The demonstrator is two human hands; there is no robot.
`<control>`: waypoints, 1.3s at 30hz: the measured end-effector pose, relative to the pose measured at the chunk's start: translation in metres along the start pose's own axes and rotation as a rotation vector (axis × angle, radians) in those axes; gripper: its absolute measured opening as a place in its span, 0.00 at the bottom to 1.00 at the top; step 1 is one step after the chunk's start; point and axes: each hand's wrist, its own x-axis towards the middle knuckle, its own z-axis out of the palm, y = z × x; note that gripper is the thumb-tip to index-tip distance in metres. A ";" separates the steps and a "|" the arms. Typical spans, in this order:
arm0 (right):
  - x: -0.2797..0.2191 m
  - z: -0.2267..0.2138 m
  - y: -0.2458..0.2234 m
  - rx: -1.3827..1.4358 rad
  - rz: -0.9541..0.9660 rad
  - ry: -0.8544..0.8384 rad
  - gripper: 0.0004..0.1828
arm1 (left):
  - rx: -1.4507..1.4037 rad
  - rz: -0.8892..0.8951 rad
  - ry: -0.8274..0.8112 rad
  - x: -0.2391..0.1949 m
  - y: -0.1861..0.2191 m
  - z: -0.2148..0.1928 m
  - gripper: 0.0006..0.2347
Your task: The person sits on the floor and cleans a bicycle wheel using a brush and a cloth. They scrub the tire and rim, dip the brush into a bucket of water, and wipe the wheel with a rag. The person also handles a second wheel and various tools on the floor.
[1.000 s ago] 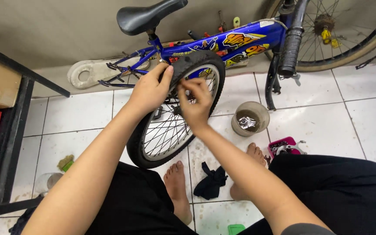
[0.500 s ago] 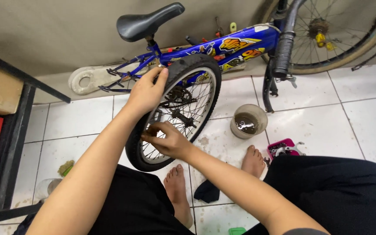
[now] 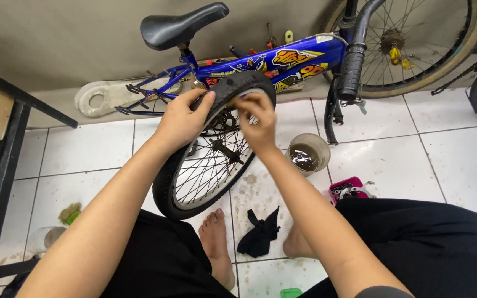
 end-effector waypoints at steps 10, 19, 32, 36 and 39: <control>-0.006 0.008 -0.010 0.182 0.736 0.339 0.07 | 0.134 0.036 -0.050 -0.016 0.031 -0.002 0.21; -0.062 0.047 -0.101 0.261 0.166 -0.007 0.11 | 0.359 0.225 0.178 0.007 -0.004 0.011 0.21; -0.018 0.020 0.020 -0.155 -0.002 0.160 0.10 | 0.411 0.461 0.244 0.000 -0.016 -0.003 0.21; -0.016 -0.003 0.035 -0.273 0.078 0.206 0.10 | 0.341 0.516 0.246 -0.001 -0.014 -0.004 0.20; -0.017 -0.020 0.038 -0.383 0.129 0.197 0.09 | 0.331 0.559 0.262 0.005 -0.018 -0.003 0.19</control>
